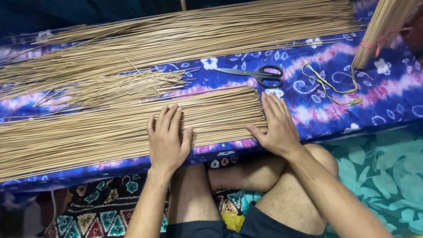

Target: Sorting and trimming thin bamboo sticks using scissors on a low table.

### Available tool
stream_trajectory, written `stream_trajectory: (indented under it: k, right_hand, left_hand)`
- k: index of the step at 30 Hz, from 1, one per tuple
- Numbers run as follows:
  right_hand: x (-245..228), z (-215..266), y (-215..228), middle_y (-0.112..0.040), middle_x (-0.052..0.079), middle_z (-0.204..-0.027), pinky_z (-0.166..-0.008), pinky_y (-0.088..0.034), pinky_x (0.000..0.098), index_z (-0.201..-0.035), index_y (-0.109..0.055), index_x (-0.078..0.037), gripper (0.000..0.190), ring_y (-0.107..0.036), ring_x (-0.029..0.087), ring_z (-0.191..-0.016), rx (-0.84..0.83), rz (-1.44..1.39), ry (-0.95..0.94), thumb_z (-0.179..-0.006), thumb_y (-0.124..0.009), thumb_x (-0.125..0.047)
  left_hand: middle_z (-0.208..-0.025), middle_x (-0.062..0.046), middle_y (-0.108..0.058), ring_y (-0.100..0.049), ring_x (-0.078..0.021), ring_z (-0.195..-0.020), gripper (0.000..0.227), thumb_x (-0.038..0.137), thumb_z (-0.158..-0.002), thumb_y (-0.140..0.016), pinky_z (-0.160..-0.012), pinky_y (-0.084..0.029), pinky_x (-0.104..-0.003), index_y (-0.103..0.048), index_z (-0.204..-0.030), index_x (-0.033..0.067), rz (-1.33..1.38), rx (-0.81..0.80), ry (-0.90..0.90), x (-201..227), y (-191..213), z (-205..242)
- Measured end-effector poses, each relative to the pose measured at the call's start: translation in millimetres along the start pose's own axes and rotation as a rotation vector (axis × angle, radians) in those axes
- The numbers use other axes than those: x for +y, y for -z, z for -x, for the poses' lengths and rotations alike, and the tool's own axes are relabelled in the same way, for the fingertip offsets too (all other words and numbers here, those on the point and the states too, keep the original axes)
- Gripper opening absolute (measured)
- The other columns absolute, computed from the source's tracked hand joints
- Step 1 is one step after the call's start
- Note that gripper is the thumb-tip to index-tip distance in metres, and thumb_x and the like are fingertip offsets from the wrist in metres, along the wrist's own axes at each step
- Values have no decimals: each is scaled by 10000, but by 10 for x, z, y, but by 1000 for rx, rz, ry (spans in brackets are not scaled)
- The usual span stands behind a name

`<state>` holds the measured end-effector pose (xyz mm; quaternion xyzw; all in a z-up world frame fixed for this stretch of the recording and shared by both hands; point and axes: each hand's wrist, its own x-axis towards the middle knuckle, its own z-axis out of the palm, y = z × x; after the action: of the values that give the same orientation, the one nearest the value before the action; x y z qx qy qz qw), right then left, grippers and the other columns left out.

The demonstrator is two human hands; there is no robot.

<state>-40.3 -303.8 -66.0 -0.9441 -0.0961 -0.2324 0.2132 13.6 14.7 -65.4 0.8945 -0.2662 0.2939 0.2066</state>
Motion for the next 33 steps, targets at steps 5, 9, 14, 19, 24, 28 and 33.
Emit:
stream_trajectory:
  k: [5,9,14,19,24,28,33]
  right_hand:
    - [19,25,-41,-482,309,-1523,-1247,-194,581,-1490,-450,120,931,-364,474,-1480,-33,51,-60,-905,-667,-570]
    - [-32,22,-13,-473,298,-1534,-1253,-178,587,-1477,-464,119,930,-348,471,-1489,-69,70,-80,-908,-654,-591]
    - [31,30,-59,-466,263,-1551,-1260,-178,568,-1499,-451,97,975,-336,436,-1507,-77,92,-88,-893,-640,-644]
    - [62,54,-73,-464,256,-1556,-1263,-172,566,-1500,-452,89,985,-331,428,-1513,-98,96,-97,-894,-627,-668]
    - [131,28,-51,-454,262,-1542,-1239,-179,594,-1550,-401,70,895,-329,448,-1496,-80,-51,-136,-951,-595,-566]
    - [173,20,-80,-474,261,-1513,-1229,-194,599,-1544,-418,64,836,-350,454,-1481,-62,-88,-132,-961,-607,-505]
    - [147,-52,-98,-494,238,-1467,-1225,-203,594,-1530,-454,43,730,-383,451,-1454,0,-159,-111,-1005,-591,-447]
  left_hand:
    - [-1463,-132,-579,-473,-322,-1435,558,408,-979,-630,-1195,-215,-550,-593,-1402,46,-13,-17,13,21,-7,0]
    - [-1474,-136,-575,-473,-324,-1433,553,420,-989,-614,-1197,-216,-553,-595,-1396,47,-7,-23,19,34,2,13]
    - [-1483,-119,-571,-473,-308,-1436,561,440,-986,-605,-1203,-217,-547,-599,-1398,60,-13,-27,28,35,9,12]
    - [-1482,-124,-573,-479,-312,-1429,560,439,-987,-607,-1202,-223,-546,-604,-1396,56,-15,-35,32,52,11,6]
    - [-1458,-125,-586,-498,-318,-1409,567,434,-963,-633,-1193,-244,-554,-609,-1387,58,-9,-19,30,45,8,-1]
    - [-1454,-131,-591,-504,-325,-1404,556,416,-955,-647,-1192,-247,-552,-619,-1375,54,-2,-7,40,50,29,-14]
    - [-1398,-104,-627,-548,-318,-1363,438,348,-955,-659,-1175,-280,-541,-657,-1303,80,107,76,42,9,9,10]
